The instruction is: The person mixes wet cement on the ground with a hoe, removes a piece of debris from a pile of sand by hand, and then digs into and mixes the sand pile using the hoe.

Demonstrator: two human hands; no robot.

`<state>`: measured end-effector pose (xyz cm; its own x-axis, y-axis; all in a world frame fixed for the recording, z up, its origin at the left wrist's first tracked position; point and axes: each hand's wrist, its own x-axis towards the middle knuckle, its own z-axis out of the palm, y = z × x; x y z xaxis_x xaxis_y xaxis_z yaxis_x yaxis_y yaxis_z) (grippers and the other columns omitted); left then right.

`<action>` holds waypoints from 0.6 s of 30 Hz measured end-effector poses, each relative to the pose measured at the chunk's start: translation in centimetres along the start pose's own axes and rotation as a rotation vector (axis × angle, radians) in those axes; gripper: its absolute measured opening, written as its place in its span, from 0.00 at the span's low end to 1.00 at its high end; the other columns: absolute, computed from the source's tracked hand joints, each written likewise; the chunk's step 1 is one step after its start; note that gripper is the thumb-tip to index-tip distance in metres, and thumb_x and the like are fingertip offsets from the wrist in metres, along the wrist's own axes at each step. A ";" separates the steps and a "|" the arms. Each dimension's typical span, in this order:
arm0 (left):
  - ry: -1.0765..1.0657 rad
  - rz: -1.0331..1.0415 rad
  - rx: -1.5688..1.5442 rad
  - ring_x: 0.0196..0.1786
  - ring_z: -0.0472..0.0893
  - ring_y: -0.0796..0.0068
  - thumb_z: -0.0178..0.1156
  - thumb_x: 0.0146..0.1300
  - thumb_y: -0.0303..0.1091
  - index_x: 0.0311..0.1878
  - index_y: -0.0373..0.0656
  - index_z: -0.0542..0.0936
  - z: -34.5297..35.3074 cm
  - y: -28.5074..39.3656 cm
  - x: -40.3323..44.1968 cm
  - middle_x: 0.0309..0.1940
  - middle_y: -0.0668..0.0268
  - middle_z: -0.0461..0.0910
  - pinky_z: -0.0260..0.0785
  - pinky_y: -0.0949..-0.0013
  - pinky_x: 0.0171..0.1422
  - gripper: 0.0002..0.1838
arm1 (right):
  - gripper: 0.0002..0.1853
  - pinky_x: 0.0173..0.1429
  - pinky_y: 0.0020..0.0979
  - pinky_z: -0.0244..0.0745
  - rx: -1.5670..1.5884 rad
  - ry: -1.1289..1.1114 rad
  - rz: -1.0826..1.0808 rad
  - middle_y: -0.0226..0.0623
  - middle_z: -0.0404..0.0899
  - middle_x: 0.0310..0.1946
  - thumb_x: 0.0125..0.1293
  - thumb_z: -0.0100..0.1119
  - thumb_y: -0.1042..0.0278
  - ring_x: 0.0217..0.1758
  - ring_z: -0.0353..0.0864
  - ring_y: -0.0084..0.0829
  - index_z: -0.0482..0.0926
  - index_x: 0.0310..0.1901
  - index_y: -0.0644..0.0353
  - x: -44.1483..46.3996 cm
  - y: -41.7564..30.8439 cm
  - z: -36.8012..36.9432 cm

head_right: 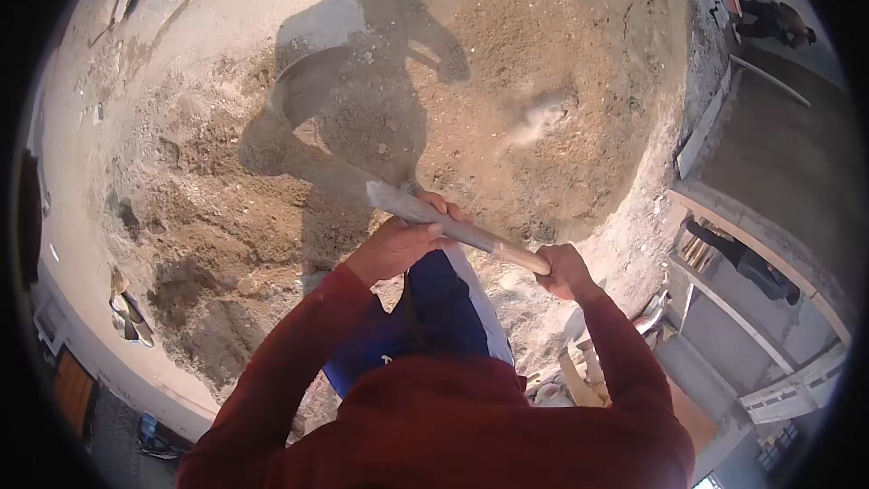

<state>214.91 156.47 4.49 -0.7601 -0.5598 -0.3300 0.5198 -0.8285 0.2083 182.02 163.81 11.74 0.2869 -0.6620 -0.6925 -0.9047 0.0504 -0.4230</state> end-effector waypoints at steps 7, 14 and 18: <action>1.063 0.805 0.715 0.38 0.82 0.67 0.54 0.78 0.43 0.54 0.36 0.72 -9.1 27.7 -20.5 0.39 0.59 0.78 0.79 0.60 0.46 0.17 | 0.23 0.43 0.52 0.75 0.564 0.002 -0.576 0.56 0.80 0.32 0.63 0.64 0.60 0.38 0.84 0.57 0.69 0.54 0.64 26.0 -37.8 9.0; 1.411 -0.087 1.613 0.48 0.85 0.43 0.56 0.70 0.40 0.51 0.26 0.77 -34.2 16.1 -21.0 0.43 0.34 0.81 0.75 0.50 0.57 0.21 | 0.20 0.46 0.41 0.80 0.817 -0.287 -0.287 0.51 0.87 0.40 0.64 0.62 0.67 0.42 0.87 0.47 0.79 0.55 0.67 39.6 -41.0 26.2; 1.172 -0.367 1.422 0.50 0.87 0.47 0.53 0.69 0.35 0.52 0.23 0.79 -34.2 0.6 -13.8 0.41 0.35 0.82 0.77 0.55 0.55 0.21 | 0.04 0.24 0.30 0.64 1.135 -0.612 0.402 0.31 0.73 0.27 0.66 0.60 0.75 0.25 0.72 0.27 0.76 0.42 0.58 30.1 -28.4 30.0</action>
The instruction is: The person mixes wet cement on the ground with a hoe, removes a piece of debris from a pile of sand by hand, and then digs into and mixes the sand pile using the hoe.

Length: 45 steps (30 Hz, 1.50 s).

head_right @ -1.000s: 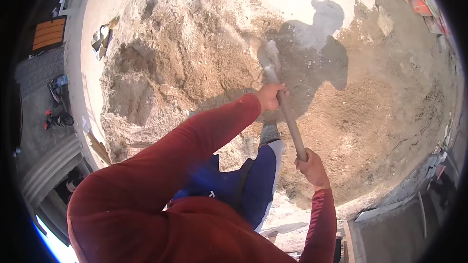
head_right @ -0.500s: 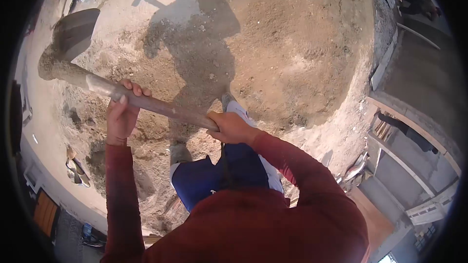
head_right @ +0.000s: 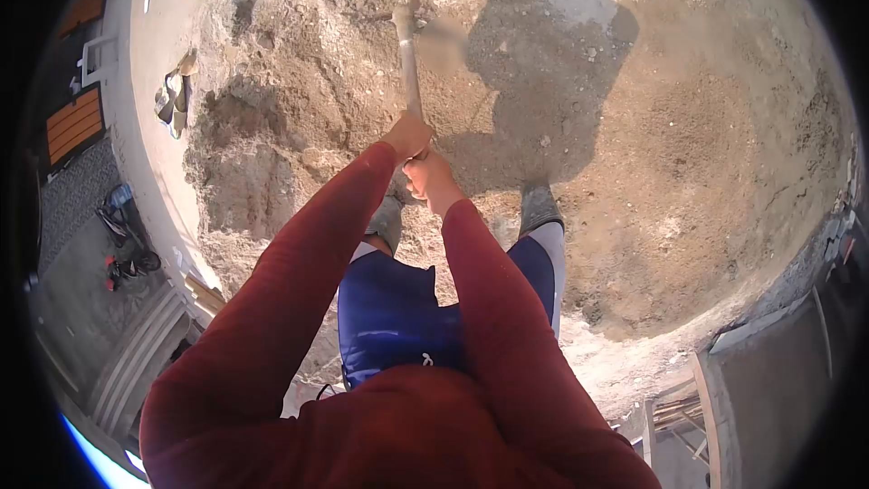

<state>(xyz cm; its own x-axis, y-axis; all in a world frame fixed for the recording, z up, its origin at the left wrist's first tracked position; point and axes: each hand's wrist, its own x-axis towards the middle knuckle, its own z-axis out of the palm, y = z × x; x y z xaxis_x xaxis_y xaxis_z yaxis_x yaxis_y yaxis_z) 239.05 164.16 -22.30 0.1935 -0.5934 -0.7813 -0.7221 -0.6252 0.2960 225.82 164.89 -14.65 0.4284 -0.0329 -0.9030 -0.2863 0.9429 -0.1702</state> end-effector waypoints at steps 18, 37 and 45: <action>-1.134 -0.494 -1.745 0.64 0.76 0.68 0.62 0.70 0.33 0.47 0.51 0.76 16.4 44.5 -29.8 0.52 0.68 0.78 0.63 0.49 0.75 0.07 | 0.16 0.42 0.45 0.80 -1.178 0.753 -0.010 0.45 0.84 0.30 0.55 0.74 0.61 0.35 0.86 0.50 0.80 0.41 0.57 -61.6 10.8 -35.5; -0.606 -0.477 -1.947 0.22 0.72 0.82 0.52 0.76 0.36 0.33 0.46 0.70 -15.3 19.6 -28.5 0.18 0.75 0.69 0.74 0.73 0.32 0.12 | 0.19 0.33 0.40 0.83 -0.395 0.722 -0.266 0.43 0.87 0.25 0.70 0.53 0.60 0.24 0.87 0.38 0.86 0.28 0.62 -46.3 27.3 -44.9; -0.299 -0.511 -1.448 0.17 0.77 0.61 0.56 0.71 0.35 0.30 0.42 0.75 8.3 4.8 -40.8 0.16 0.62 0.76 0.74 0.61 0.28 0.12 | 0.09 0.24 0.40 0.69 -0.895 0.360 -0.005 0.33 0.71 0.23 0.72 0.49 0.70 0.22 0.73 0.33 0.76 0.33 0.56 -55.0 31.2 -56.9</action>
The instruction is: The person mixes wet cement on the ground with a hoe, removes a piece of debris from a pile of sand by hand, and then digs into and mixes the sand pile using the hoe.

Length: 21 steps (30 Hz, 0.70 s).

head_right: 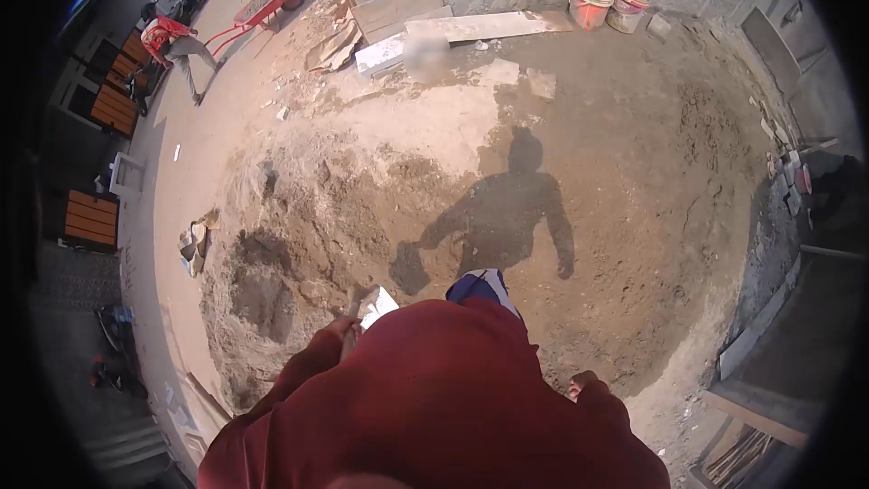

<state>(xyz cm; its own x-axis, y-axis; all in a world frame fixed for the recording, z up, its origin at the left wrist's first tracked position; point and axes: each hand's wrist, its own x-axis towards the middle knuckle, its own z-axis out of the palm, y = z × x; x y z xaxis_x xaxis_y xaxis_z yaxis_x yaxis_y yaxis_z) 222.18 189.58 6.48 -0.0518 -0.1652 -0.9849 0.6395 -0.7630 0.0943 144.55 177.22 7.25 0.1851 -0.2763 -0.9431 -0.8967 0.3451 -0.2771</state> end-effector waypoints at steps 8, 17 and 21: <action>0.079 -0.195 -0.149 0.18 0.76 0.56 0.58 0.68 0.35 0.20 0.45 0.74 -0.8 -29.4 1.0 0.17 0.55 0.77 0.71 0.50 0.31 0.17 | 0.06 0.32 0.32 0.74 0.713 0.379 -0.268 0.30 0.79 0.31 0.66 0.58 0.62 0.27 0.78 0.30 0.80 0.41 0.51 7.1 -18.5 -19.4; 0.136 -0.141 -1.008 0.17 0.72 0.62 0.57 0.67 0.28 0.28 0.44 0.70 8.2 -47.2 -0.2 0.13 0.63 0.68 0.68 0.52 0.26 0.10 | 0.06 0.29 0.25 0.72 0.039 0.145 -0.449 0.31 0.78 0.29 0.68 0.58 0.66 0.26 0.77 0.23 0.77 0.43 0.56 3.2 -40.7 -14.0; 0.070 -0.078 -1.636 0.15 0.71 0.70 0.57 0.67 0.27 0.31 0.44 0.69 12.4 -49.4 0.8 0.14 0.67 0.68 0.67 0.63 0.21 0.09 | 0.06 0.29 0.25 0.73 -0.223 0.018 -0.488 0.32 0.79 0.29 0.69 0.57 0.66 0.26 0.78 0.23 0.78 0.42 0.57 3.3 -42.3 -10.1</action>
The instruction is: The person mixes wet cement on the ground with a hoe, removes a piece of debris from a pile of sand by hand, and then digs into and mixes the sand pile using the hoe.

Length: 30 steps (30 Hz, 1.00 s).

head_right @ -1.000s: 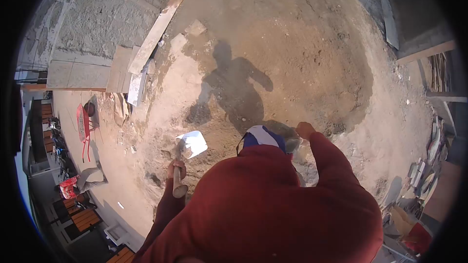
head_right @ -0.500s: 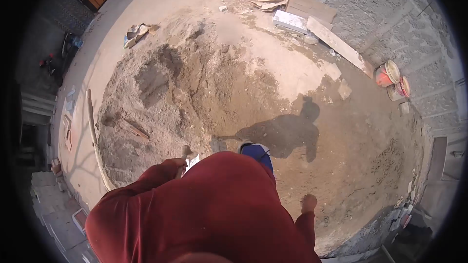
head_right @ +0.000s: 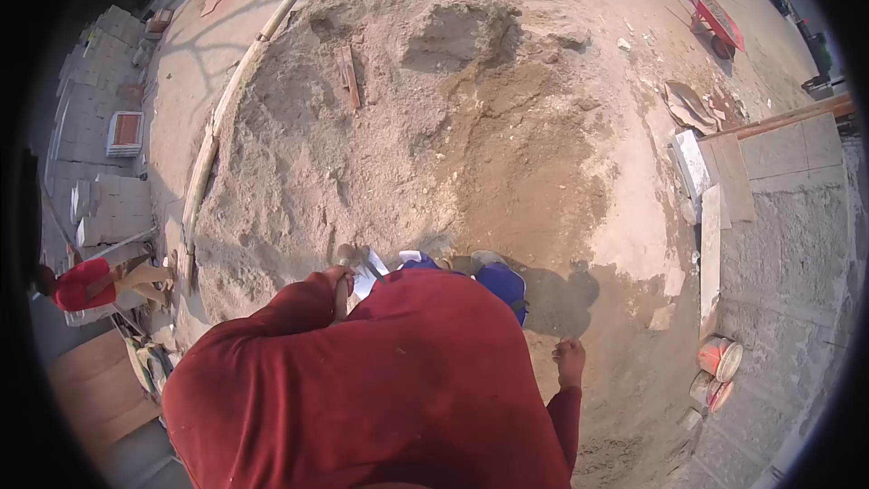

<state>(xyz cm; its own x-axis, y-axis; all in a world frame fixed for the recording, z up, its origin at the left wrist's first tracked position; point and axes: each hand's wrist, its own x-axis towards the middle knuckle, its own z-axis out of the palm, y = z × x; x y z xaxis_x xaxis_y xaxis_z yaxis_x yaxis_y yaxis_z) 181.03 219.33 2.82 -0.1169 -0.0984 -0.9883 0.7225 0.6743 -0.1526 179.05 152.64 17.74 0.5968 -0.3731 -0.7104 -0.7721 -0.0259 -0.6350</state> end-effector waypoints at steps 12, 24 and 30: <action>-0.277 0.282 0.201 0.17 0.69 0.81 0.54 0.70 0.31 0.32 0.47 0.68 3.2 2.4 -4.9 0.18 0.75 0.67 0.68 0.71 0.22 0.09 | 0.11 0.34 0.35 0.76 -0.658 -0.264 -0.323 0.39 0.81 0.25 0.68 0.56 0.65 0.28 0.83 0.31 0.78 0.40 0.66 4.2 -3.6 4.5; -0.244 0.303 0.668 0.17 0.67 0.85 0.57 0.71 0.31 0.33 0.48 0.67 22.9 14.2 -16.8 0.19 0.76 0.68 0.68 0.74 0.22 0.10 | 0.15 0.38 0.37 0.77 -0.453 -0.217 -0.345 0.42 0.83 0.28 0.66 0.57 0.60 0.30 0.84 0.36 0.81 0.43 0.65 8.0 -5.3 10.2; -0.096 0.286 0.914 0.17 0.69 0.84 0.57 0.70 0.29 0.33 0.48 0.67 30.7 18.3 -21.3 0.19 0.75 0.70 0.68 0.73 0.22 0.10 | 0.07 0.21 0.33 0.64 0.806 -0.024 0.278 0.31 0.73 0.17 0.62 0.58 0.69 0.20 0.74 0.29 0.76 0.26 0.55 6.5 15.7 3.9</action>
<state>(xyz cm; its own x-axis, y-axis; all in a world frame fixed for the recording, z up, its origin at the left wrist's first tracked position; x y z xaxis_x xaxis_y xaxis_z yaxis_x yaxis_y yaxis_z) 217.66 211.28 20.81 0.1735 -0.1058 -0.9791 0.9714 -0.1452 0.1878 171.68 153.47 1.95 0.4203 -0.2484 -0.8727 -0.5053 0.7348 -0.4525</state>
